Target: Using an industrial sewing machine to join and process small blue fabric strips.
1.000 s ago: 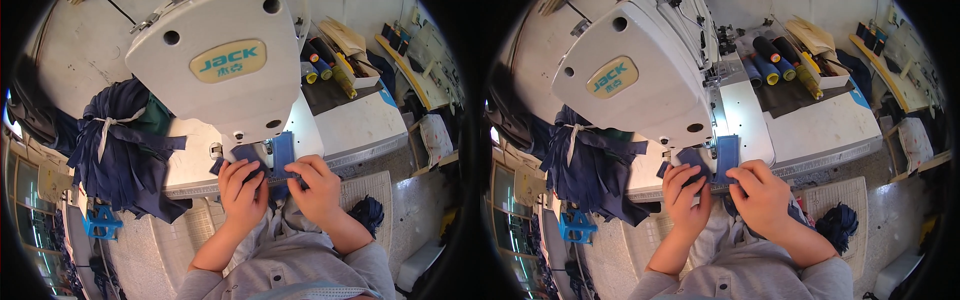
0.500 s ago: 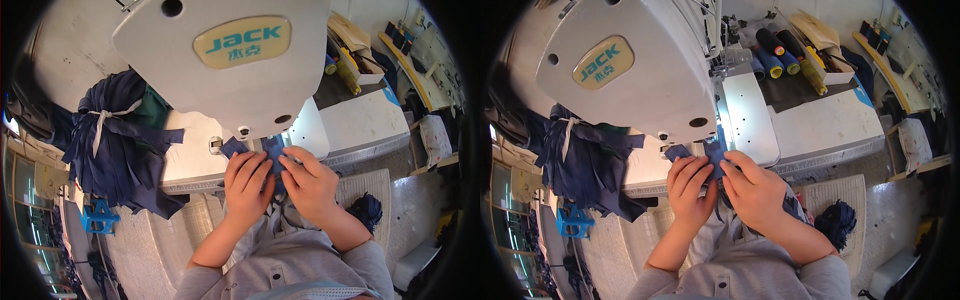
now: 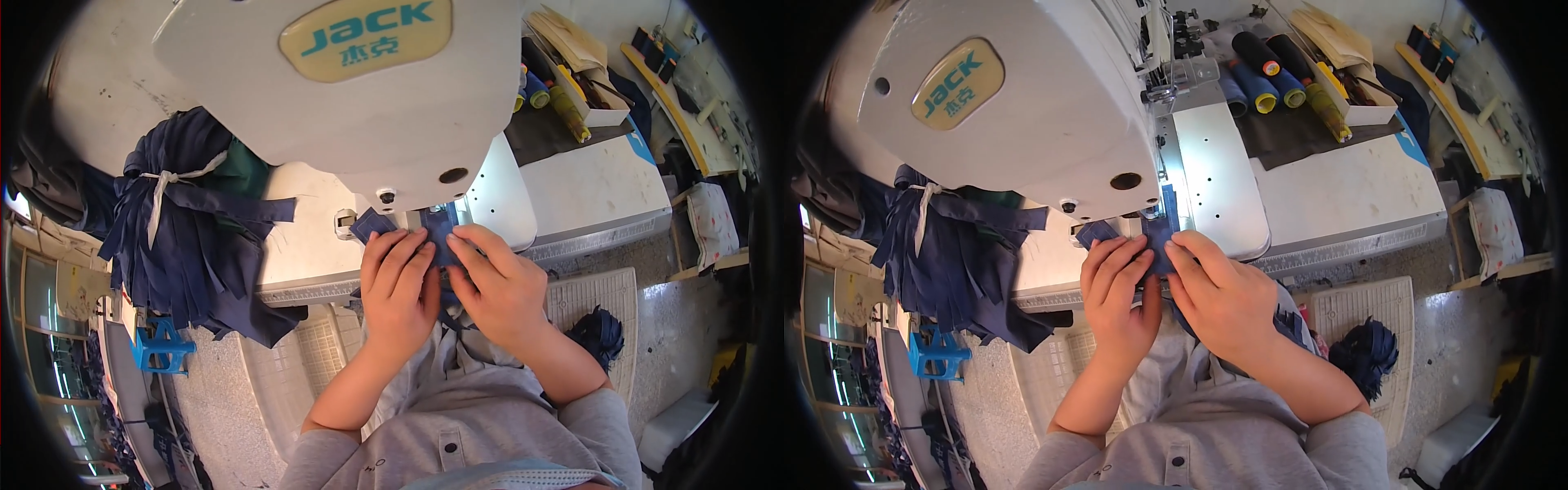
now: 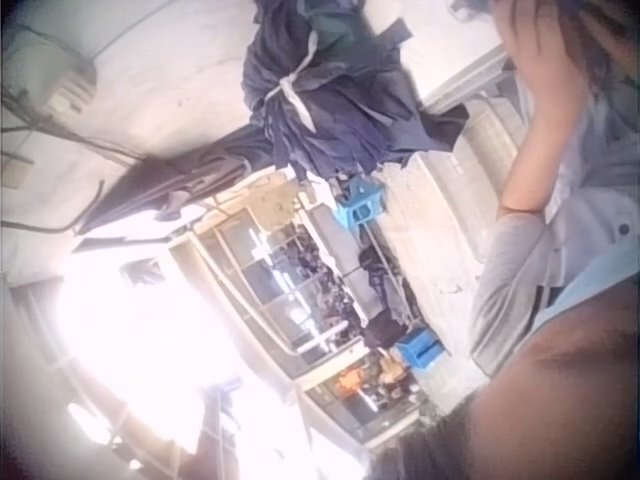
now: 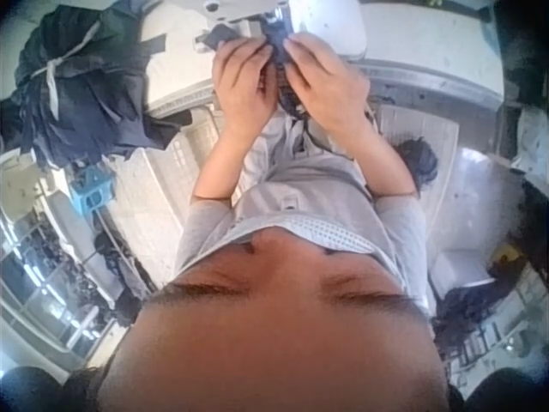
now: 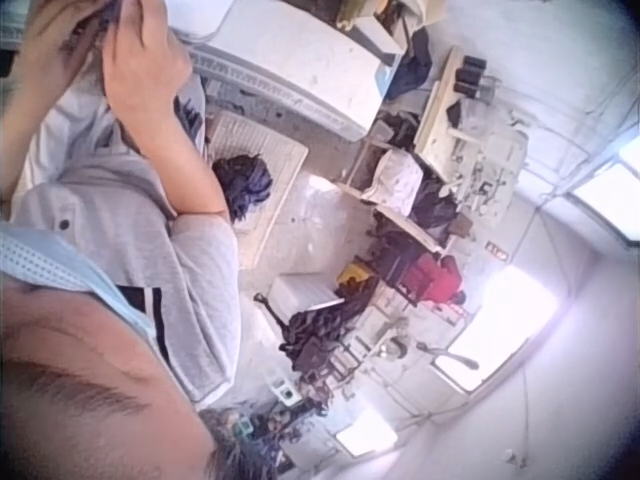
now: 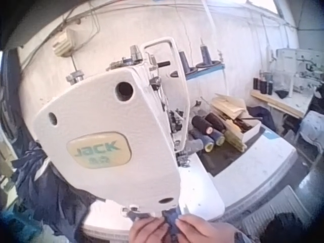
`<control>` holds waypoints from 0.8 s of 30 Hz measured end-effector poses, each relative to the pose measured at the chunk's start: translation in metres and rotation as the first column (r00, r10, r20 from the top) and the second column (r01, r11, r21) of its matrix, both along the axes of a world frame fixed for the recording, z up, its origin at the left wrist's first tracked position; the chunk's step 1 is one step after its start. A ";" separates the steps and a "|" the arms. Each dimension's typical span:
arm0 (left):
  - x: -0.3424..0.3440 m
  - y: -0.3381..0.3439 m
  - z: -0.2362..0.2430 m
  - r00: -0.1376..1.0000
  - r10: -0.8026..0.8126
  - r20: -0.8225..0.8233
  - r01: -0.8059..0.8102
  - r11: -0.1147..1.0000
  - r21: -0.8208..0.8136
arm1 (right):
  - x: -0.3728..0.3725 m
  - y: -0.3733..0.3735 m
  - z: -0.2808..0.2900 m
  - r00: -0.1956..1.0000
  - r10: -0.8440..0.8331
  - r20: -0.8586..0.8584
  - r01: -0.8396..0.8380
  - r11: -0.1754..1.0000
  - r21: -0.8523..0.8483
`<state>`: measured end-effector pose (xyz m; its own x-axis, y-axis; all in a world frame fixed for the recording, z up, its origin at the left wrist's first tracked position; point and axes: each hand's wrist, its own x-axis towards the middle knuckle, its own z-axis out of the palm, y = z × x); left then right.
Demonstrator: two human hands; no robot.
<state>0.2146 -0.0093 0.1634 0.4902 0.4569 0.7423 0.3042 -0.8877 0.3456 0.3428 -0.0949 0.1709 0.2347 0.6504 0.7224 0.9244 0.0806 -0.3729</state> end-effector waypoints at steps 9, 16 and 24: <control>0.000 0.000 0.001 1.000 -0.003 0.000 0.003 1.000 -0.007 | 0.001 0.000 0.000 1.000 0.003 -0.010 -0.003 1.000 -0.026; 0.001 0.000 0.002 1.000 0.003 -0.005 -0.003 1.000 -0.007 | 0.000 -0.001 0.002 1.000 -0.016 -0.012 0.016 0.998 -0.056; 0.001 -0.001 0.002 1.000 0.003 -0.006 -0.003 1.000 -0.022 | 0.001 -0.001 0.002 1.000 -0.022 -0.017 0.021 0.999 -0.043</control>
<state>0.2152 -0.0107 0.1657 0.4935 0.4743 0.7290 0.3088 -0.8792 0.3629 0.3433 -0.0961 0.1731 0.2615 0.6756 0.6893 0.9189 0.0442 -0.3920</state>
